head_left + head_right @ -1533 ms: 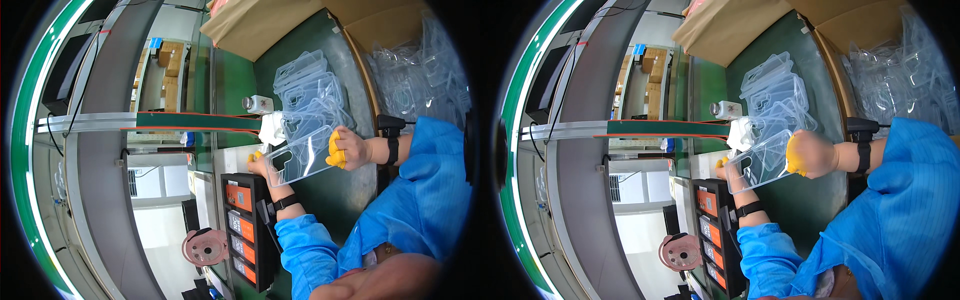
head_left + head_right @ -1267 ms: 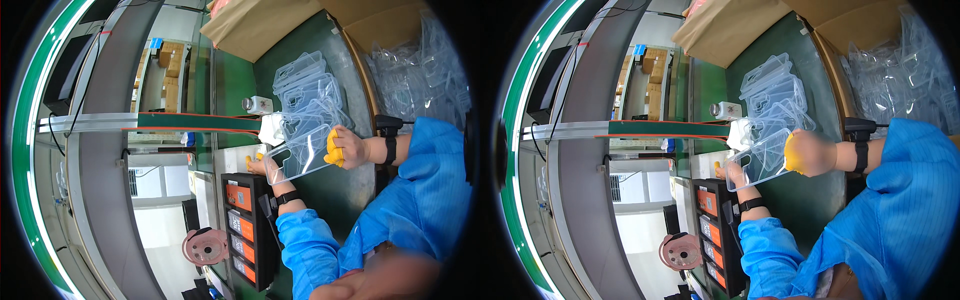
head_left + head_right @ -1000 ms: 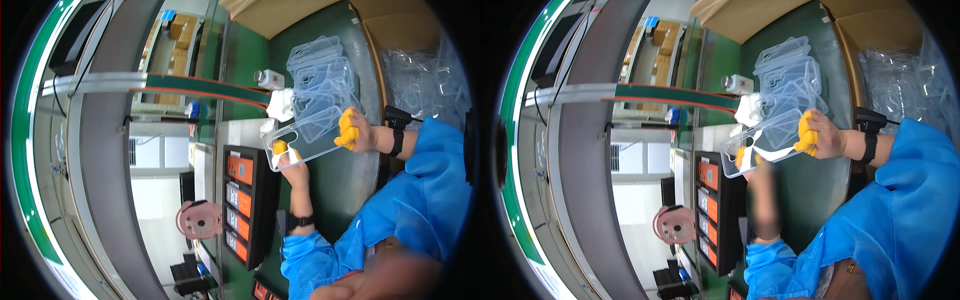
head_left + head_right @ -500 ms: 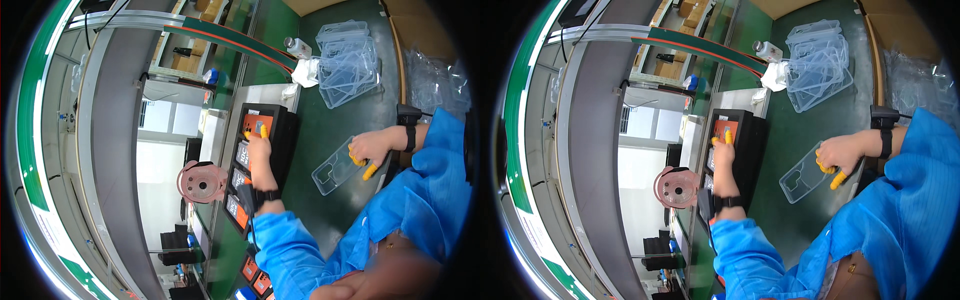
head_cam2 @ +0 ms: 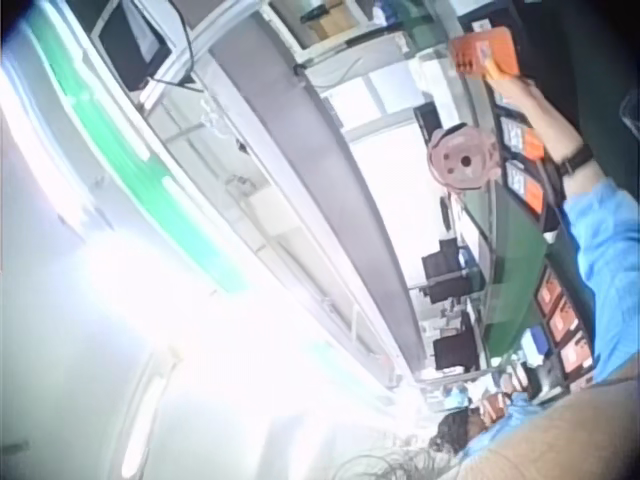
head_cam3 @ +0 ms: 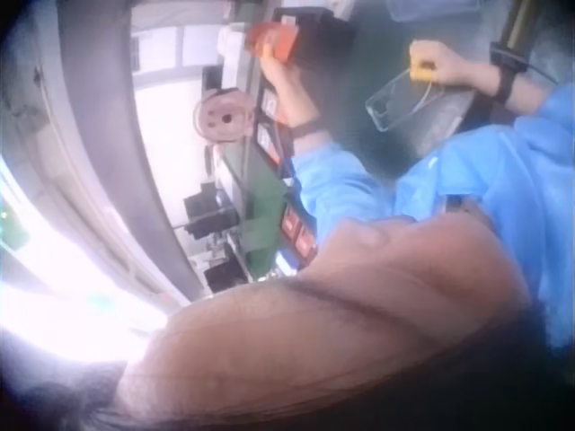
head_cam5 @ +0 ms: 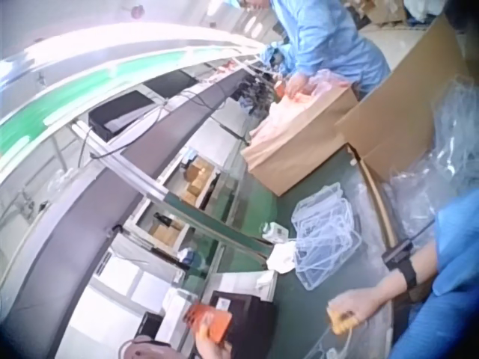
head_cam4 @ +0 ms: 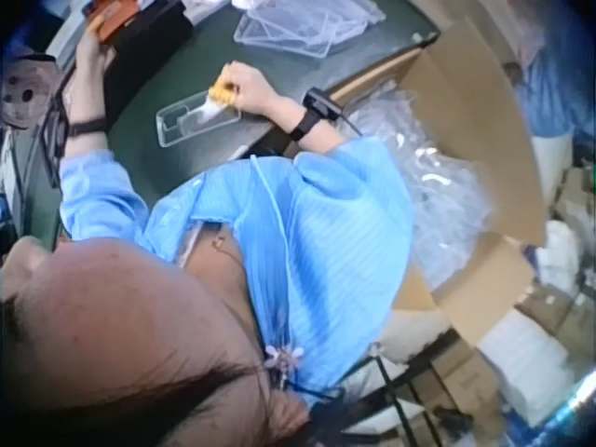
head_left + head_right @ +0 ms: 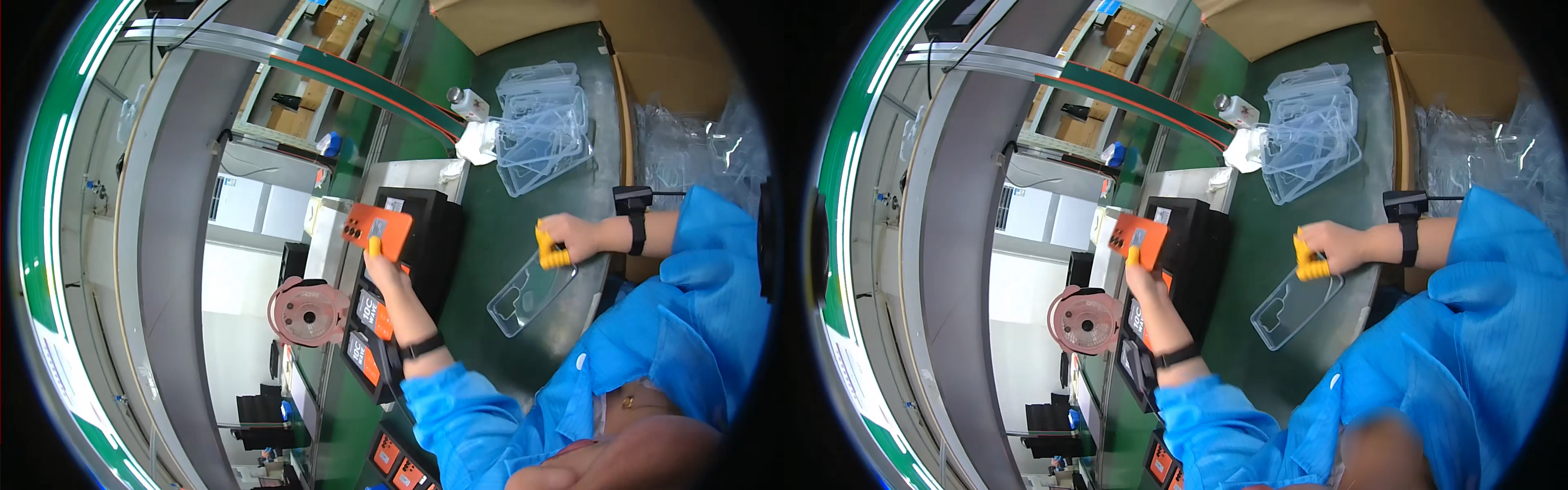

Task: Inspecting and placing orange smartphone cases into a testing or assembly tray in a manufacturing facility.

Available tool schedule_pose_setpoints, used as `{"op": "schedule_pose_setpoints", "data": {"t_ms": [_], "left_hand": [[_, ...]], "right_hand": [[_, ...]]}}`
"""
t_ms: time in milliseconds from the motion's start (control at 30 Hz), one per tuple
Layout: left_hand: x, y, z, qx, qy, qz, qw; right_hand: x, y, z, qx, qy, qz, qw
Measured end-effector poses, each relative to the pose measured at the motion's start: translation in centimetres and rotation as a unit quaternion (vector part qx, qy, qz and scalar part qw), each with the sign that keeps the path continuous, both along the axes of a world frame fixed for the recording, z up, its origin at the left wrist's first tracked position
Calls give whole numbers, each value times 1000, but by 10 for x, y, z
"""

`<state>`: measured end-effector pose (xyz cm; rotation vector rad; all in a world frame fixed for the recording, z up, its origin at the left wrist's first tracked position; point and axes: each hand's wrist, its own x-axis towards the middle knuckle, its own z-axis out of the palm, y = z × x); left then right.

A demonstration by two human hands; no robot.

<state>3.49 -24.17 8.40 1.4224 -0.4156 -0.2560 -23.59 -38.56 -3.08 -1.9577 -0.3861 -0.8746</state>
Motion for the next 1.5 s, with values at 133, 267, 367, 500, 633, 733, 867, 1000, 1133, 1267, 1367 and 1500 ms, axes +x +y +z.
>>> {"op": "schedule_pose_setpoints", "data": {"t_ms": [133, 267, 367, 500, 633, 733, 867, 1000, 1133, 1267, 1367, 1500], "left_hand": [[-126, 37, -10, -52, -61, -39, 996], [-173, 57, -59, -36, -31, -148, 988], [-161, 86, -80, 229, -302, -185, 906], [-176, 93, -95, 294, -296, -228, 880], [-167, 92, -108, 58, -128, -198, 970], [-166, 90, -124, 64, -89, -151, 982], [-157, 96, -136, 18, -33, 40, 998], [-150, 100, -129, -4, 8, 133, 991], [-148, 104, -124, 20, 24, 130, 991], [-144, 96, -136, 130, -93, 76, 984], [-144, 82, -131, 133, -83, 39, 987], [-144, 73, -124, 76, 38, 17, 996]], "right_hand": [[26, 22, 25, 306, 155, 78, 936], [57, 55, 49, 400, 259, 139, 868], [41, 53, 59, 260, 245, 48, 933], [27, 48, 71, -118, 45, -62, 990], [23, 59, 62, -103, 81, -59, 990], [22, 48, 47, 154, 175, -87, 968], [16, 37, 59, 65, 184, -116, 974], [7, 48, 50, -221, 21, -85, 971], [3, 58, 54, -310, 173, -77, 932], [6, 52, 30, -318, 248, -100, 910], [9, 49, 23, -317, 281, -139, 895], [20, 45, 18, -346, 337, -141, 864]]}}
